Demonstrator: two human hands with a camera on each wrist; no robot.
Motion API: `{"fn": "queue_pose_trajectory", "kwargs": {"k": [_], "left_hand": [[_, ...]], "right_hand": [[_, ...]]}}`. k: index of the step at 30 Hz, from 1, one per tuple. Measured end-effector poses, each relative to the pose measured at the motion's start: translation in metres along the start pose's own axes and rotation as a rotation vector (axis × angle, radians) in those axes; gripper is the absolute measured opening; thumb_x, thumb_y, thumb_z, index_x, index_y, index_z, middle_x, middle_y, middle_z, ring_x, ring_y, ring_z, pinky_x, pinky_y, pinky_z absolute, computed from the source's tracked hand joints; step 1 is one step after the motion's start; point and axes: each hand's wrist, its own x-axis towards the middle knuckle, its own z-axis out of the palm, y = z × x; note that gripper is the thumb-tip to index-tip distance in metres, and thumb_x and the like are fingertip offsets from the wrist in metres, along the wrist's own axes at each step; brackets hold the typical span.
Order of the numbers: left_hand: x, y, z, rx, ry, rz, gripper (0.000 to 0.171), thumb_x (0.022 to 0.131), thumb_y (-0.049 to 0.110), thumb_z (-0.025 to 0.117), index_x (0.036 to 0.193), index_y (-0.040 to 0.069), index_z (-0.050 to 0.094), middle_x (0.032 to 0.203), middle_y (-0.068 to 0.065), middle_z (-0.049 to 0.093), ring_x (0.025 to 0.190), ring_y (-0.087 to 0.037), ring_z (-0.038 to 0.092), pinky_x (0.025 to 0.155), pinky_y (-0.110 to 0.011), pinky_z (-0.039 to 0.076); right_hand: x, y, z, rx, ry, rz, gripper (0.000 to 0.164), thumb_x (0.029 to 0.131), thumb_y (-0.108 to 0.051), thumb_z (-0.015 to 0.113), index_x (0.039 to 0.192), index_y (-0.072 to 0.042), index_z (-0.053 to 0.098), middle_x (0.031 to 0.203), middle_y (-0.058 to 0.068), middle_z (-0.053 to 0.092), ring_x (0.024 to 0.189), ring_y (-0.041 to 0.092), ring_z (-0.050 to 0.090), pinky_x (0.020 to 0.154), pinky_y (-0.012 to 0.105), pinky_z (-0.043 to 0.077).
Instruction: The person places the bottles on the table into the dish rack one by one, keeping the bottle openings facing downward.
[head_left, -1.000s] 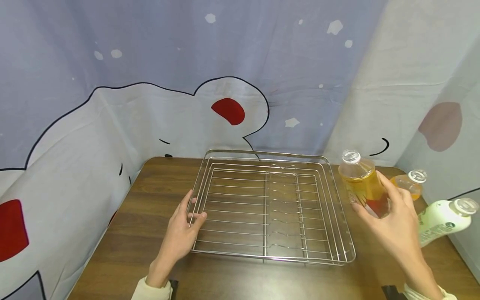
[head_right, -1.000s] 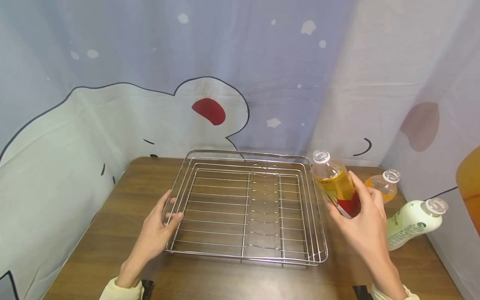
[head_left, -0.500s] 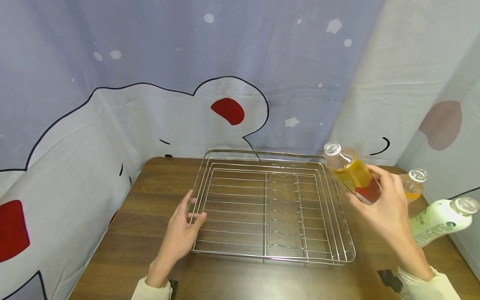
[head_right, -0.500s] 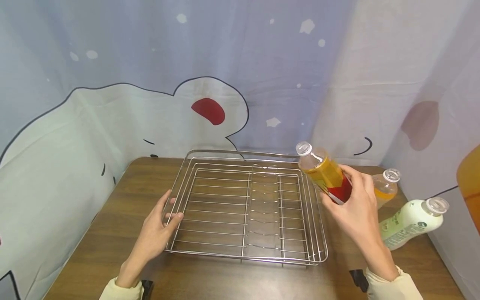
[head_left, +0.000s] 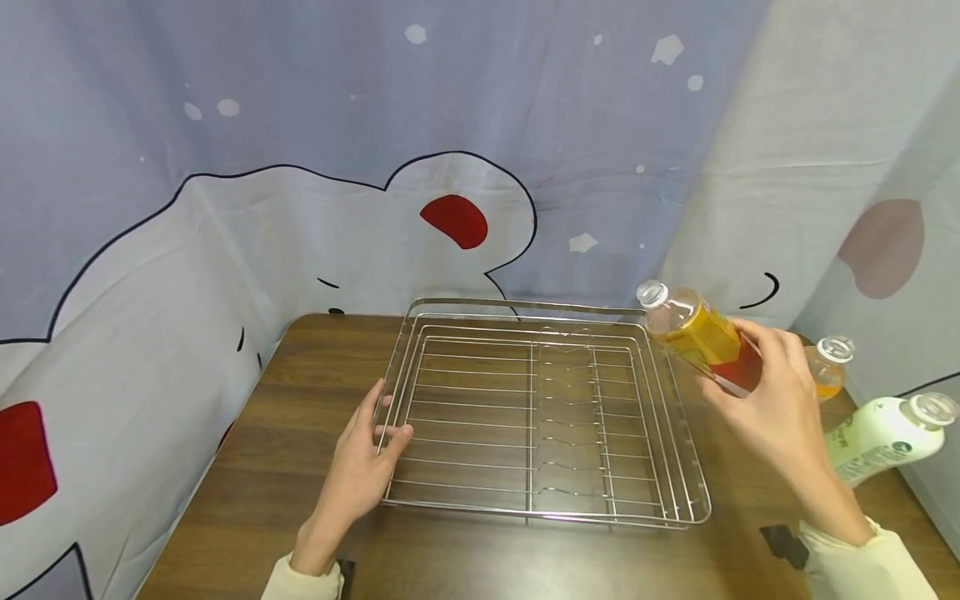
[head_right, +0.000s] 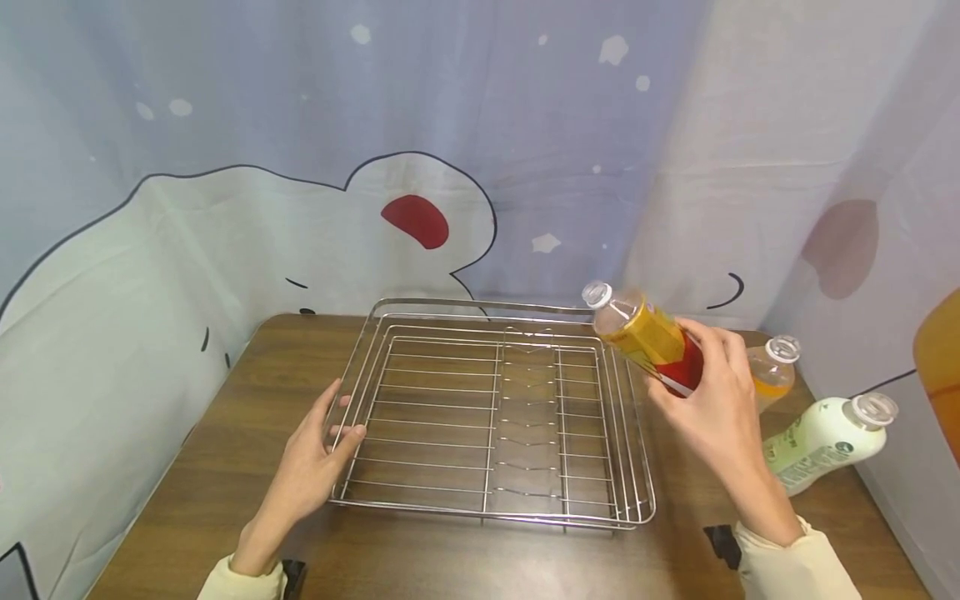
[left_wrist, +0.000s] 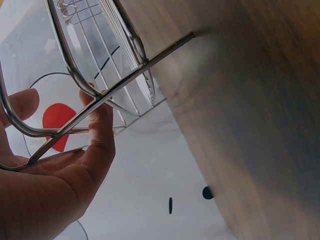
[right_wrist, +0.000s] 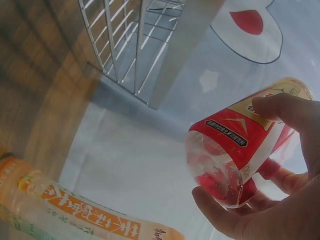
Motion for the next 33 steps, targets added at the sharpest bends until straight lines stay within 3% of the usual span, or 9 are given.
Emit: {"fn": "queue_pose_trajectory", "kwargs": {"k": [8,15,33], "left_hand": [[0.0,0.0,0.0,0.009,0.003,0.005,0.08,0.112,0.029,0.07,0.175,0.006,0.027,0.163,-0.023,0.052,0.113,-0.028,0.072,0.082,-0.037,0.057],[0.0,-0.001,0.0,0.009,0.001,0.012,0.08,0.112,0.029,0.07,0.175,0.005,0.027,0.163,-0.024,0.052,0.111,-0.028,0.072,0.08,-0.036,0.056],[0.0,0.0,0.0,0.019,-0.006,0.013,0.08,0.112,0.033,0.068,0.175,0.006,0.026,0.164,-0.024,0.051,0.114,-0.031,0.073,0.081,-0.037,0.056]], "right_hand": [[0.006,0.001,-0.004,-0.027,-0.041,-0.031,0.082,0.074,0.002,0.092,0.15,-0.004,0.062,0.139,0.027,0.062,0.124,0.051,0.059,0.096,0.069,0.043],[0.012,0.005,-0.006,-0.052,-0.087,-0.037,0.086,0.076,0.001,0.091,0.155,-0.004,0.058,0.143,0.03,0.059,0.125,0.055,0.057,0.096,0.073,0.042],[0.029,0.012,-0.011,-0.111,-0.143,-0.106,0.083,0.074,0.008,0.088,0.151,-0.003,0.06,0.14,0.034,0.056,0.125,0.057,0.051,0.095,0.074,0.041]]}}
